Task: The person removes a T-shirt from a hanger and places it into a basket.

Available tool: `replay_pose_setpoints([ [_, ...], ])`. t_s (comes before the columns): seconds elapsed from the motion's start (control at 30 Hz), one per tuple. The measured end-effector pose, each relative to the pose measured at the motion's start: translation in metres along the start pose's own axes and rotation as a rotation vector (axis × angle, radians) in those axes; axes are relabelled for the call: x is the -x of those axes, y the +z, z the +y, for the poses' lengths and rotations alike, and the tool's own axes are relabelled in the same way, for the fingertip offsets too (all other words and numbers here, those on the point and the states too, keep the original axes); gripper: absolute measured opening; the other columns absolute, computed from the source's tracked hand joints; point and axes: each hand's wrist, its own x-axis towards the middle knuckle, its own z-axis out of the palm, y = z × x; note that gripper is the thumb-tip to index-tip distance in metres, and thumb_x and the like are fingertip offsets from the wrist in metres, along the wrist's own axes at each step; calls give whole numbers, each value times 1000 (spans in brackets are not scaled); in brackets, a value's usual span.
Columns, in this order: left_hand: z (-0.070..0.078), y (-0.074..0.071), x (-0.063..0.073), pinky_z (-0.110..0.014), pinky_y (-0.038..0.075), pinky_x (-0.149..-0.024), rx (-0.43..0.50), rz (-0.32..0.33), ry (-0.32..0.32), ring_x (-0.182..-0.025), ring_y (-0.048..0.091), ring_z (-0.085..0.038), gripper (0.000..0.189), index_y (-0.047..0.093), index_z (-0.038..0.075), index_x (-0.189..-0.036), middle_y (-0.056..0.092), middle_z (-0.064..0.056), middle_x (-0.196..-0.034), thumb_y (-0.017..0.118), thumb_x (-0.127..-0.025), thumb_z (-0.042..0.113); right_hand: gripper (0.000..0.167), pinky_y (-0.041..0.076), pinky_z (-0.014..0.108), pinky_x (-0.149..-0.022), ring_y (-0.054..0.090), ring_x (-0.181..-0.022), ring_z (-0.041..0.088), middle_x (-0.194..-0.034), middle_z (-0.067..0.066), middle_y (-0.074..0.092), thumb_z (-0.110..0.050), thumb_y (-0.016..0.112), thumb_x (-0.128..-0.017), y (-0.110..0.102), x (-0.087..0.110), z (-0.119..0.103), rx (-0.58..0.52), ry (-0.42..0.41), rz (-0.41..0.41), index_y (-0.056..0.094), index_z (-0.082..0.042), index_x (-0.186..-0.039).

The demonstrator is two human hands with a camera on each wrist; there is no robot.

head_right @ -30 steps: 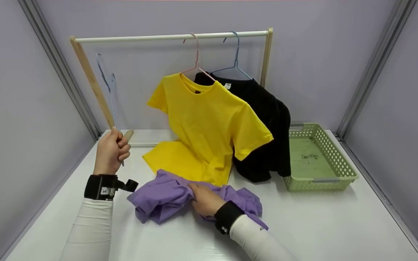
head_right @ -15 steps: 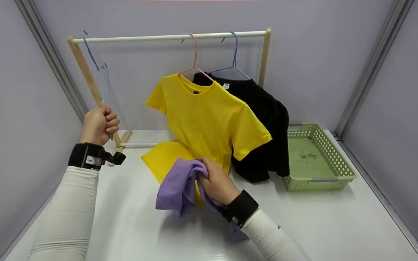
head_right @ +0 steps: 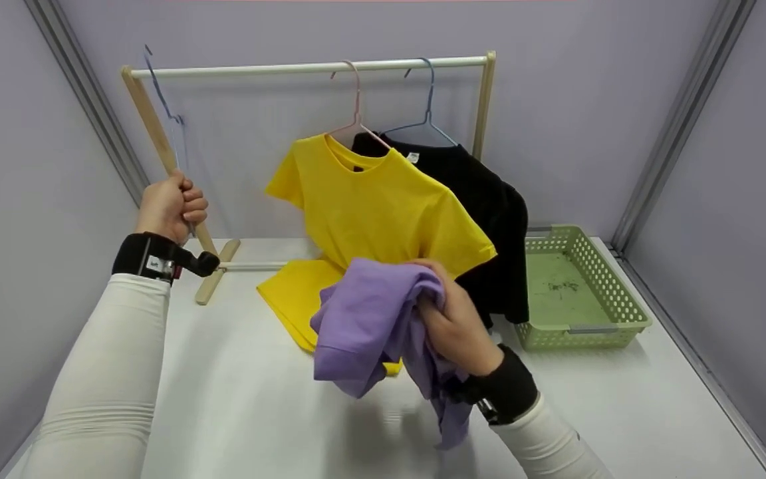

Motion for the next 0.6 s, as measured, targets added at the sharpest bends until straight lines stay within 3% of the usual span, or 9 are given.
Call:
replay_pose_setpoints([
  [0.1,4,0,-2,-19,24,-36,13,18,-23,-39,25,-5,45,35,12,-78,26,6,-52,26,-113,39,36,40,19,-108,59,-119,5,-128,-10,65,19,41,-96,-21,-6,-11,-53,1,50,57,14,-128],
  [0.23,8,0,-5,-20,25,-36,35,32,-56,-40,26,-6,42,35,12,-79,28,5,-53,29,-113,35,37,44,17,-101,63,-107,5,-117,-5,70,14,43,-99,-52,-9,-20,-146,51,184,65,0,-125],
  [0.37,9,-1,-8,-19,26,-36,64,27,-89,-40,28,-6,38,34,12,-80,30,5,-54,29,-114,29,27,49,16,-84,64,-83,5,-92,-2,71,10,50,-97,-82,-17,-27,-233,125,448,71,-4,-105],
  [0.5,8,-5,-11,-19,27,-36,94,31,-126,-40,29,-6,38,34,12,-81,31,4,-54,29,-114,30,15,48,17,-71,60,-69,7,-75,0,67,7,60,-94,-109,-38,-42,-281,178,749,70,-3,-88],
  [0.53,7,-5,-12,-20,27,-36,101,37,-131,-40,29,-7,38,34,12,-82,31,4,-54,29,-114,32,14,49,18,-71,60,-69,8,-75,0,67,6,61,-94,-116,-45,-45,-282,178,809,69,-4,-87],
  [0.6,6,-8,-13,-20,27,-35,114,40,-137,-40,29,-7,39,35,12,-82,31,4,-53,29,-114,34,22,44,18,-67,53,-65,3,-68,-9,60,-3,60,-98,-133,-57,-55,-23,307,905,64,-13,-78],
])
